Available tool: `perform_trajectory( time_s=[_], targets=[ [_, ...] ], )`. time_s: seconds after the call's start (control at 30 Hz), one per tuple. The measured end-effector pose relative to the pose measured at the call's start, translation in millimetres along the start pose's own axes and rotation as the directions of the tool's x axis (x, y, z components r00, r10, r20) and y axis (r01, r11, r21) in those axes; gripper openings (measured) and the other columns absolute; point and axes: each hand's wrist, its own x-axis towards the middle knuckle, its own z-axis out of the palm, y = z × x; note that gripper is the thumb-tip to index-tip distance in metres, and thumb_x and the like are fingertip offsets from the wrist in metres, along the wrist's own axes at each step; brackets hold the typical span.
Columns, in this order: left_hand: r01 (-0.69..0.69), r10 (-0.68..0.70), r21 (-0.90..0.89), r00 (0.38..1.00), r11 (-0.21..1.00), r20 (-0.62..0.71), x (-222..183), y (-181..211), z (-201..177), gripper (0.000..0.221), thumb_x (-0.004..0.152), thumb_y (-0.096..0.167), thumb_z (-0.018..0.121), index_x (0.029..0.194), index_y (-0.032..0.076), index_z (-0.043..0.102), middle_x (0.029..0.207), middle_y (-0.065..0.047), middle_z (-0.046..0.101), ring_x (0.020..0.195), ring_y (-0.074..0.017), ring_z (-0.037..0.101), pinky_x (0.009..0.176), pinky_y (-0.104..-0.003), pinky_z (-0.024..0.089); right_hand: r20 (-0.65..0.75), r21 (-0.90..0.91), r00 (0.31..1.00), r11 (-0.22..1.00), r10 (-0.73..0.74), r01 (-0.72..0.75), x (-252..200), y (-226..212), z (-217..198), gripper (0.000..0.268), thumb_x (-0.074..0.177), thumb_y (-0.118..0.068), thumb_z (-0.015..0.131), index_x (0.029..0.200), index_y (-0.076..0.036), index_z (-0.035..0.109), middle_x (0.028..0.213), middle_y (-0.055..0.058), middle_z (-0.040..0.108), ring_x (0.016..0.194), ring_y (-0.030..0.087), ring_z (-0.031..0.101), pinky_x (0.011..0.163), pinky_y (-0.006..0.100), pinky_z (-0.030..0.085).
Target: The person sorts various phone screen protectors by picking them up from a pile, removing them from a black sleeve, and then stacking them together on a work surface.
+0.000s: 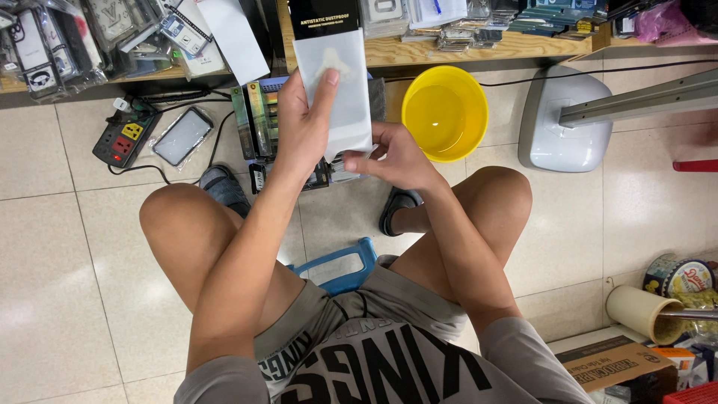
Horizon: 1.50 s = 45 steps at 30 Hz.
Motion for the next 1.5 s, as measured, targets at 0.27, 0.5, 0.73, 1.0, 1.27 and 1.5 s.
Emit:
perform_trajectory(
  time_s=[0.27,0.5,0.73,1.0,1.27,1.5],
  targets=[
    [-0.032,0.033,-0.040,0.999,0.999,0.021,-1.1,-6.9,-0.4,0.033,0.102,0.036,0.059,0.116,0.007,0.064,0.107,-0.003,0.073,0.095,-0.0108,0.066,0.079,-0.026,0.055,0.037,0.021,0.999,1.000,0.011,-0.012,3.4,-2.0,4.6,0.016,0.092,-0.022,0.080,0.086,-0.008,0.076,0.077,0.000,0.075,0.068,0.002,0.059,0.060,0.020,0.046],
    [-0.006,0.008,-0.024,0.995,1.000,0.099,-3.4,-3.5,-5.6,0.042,0.101,0.040,0.059,0.125,0.005,0.060,0.113,-0.008,0.073,0.095,-0.0153,0.070,0.073,-0.027,0.058,-0.077,-0.347,0.987,0.932,-0.140,0.105,3.6,-21.9,-30.0,0.016,0.097,0.002,0.062,0.101,-0.006,0.075,0.090,0.004,0.077,0.082,0.011,0.072,0.071,0.025,0.055],
    [0.088,-0.103,0.059,0.932,0.994,0.347,-21.5,-11.0,12.3,0.038,0.103,0.031,0.055,0.131,0.005,0.058,0.120,-0.011,0.072,0.102,-0.0196,0.073,0.078,-0.032,0.066,-0.519,0.061,0.846,0.982,-0.121,0.178,8.3,-12.4,-44.7,0.040,0.105,-0.040,0.053,0.113,-0.005,0.071,0.097,0.003,0.068,0.089,0.011,0.062,0.067,0.023,0.055],
    [-0.048,-0.005,0.118,0.909,0.992,0.417,-28.9,-12.8,24.0,0.044,0.104,0.034,0.055,0.136,0.005,0.057,0.131,-0.010,0.069,0.123,-0.0172,0.063,0.108,-0.032,0.047,-0.532,0.065,0.822,0.958,-0.204,0.280,7.0,-4.8,-43.5,0.021,0.103,-0.026,0.066,0.092,-0.009,0.063,0.080,-0.007,0.057,0.076,0.002,0.045,0.066,0.020,0.037],
    [0.048,-0.247,0.368,0.820,0.929,0.516,-31.4,-20.6,19.2,0.037,0.102,0.031,0.052,0.128,0.006,0.062,0.126,-0.009,0.073,0.112,-0.0215,0.070,0.089,-0.034,0.052,-0.721,0.181,0.678,0.907,-0.141,0.381,7.1,-23.5,-54.4,0.026,0.101,-0.030,0.066,0.085,-0.014,0.054,0.078,-0.006,0.054,0.072,0.003,0.048,0.062,0.021,0.041],
    [0.100,-0.305,0.491,0.883,0.865,0.357,-28.0,-16.7,18.2,0.047,0.103,0.009,0.049,0.146,0.019,0.033,0.113,-0.018,0.073,0.077,-0.0299,0.068,0.060,-0.042,0.049,-0.857,0.198,0.489,0.775,-0.160,0.600,8.1,-26.4,-61.8,0.024,0.100,-0.033,0.064,0.104,-0.010,0.067,0.096,0.001,0.070,0.089,0.011,0.065,0.079,0.028,0.054]
  ],
)
